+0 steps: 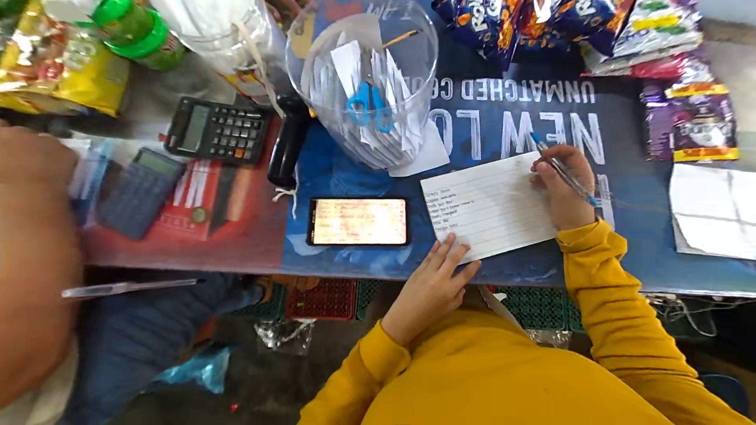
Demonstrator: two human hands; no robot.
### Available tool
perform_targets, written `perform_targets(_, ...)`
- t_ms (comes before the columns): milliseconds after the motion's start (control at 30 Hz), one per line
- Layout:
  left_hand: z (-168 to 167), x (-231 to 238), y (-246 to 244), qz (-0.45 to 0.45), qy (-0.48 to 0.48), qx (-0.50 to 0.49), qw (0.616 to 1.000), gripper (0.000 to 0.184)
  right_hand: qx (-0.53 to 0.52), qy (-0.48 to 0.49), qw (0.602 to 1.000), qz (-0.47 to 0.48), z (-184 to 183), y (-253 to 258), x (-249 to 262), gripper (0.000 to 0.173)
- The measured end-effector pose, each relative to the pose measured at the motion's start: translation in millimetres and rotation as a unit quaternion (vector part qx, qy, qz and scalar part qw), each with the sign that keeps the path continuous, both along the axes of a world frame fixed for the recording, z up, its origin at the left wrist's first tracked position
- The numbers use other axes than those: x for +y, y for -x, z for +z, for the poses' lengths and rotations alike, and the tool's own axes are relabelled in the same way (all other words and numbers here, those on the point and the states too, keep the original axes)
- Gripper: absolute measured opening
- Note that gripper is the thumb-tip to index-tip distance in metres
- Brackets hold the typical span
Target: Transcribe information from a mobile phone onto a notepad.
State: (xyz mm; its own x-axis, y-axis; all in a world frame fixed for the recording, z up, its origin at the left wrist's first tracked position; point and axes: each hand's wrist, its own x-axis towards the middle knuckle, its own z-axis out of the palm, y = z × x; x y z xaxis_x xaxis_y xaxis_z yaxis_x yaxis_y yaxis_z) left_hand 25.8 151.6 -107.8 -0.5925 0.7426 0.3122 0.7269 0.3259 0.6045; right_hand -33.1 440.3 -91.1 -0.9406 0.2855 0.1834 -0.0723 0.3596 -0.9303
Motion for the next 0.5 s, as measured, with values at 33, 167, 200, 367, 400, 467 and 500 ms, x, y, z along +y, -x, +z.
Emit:
perform_targets(33, -0.8, -3.2, 3.9, -0.02, 0.007, 0.021, 1.0, 0.044, 0.007, -0.029, 0.999, 0.01, 0.5, 0.5, 1.8, 0.022)
perform_targets(167, -6.1, -17.4, 27.1, -0.106, 0.01, 0.082, 0.991, 0.04, 0.009, -0.074, 0.997, -0.004, 3.7, -2.1, 0.1, 0.026)
perform_targets(200, -6.7, -19.6, 31.9, -0.123, 0.005, 0.091, 0.988, 0.039, 0.014, -0.066, 0.998, -0.017, 3.8, -2.3, -1.2, 0.027)
perform_targets(367, -7.7, -23.5, 38.8, -0.158, -0.035, 0.094, 0.982, 0.034, -0.001, -0.028, 0.998, -0.052, 5.2, -2.0, -2.2, 0.032)
perform_targets(400, -7.1, -24.8, 39.1, -0.16, -0.047, 0.083, 0.982, 0.032, -0.006, -0.028, 0.998, -0.058, 4.7, -2.9, -1.8, 0.031)
perform_targets(467, -5.2, -29.0, 44.0, -0.169, -0.056, 0.072, 0.981, 0.031, -0.01, -0.034, 0.997, -0.069, 5.2, -1.5, -2.6, 0.028)
perform_targets(500, -4.4, -31.8, 46.8, -0.177, -0.053, 0.071, 0.98, 0.031, -0.015, -0.037, 0.997, -0.073, 6.2, -0.7, -4.0, 0.025)
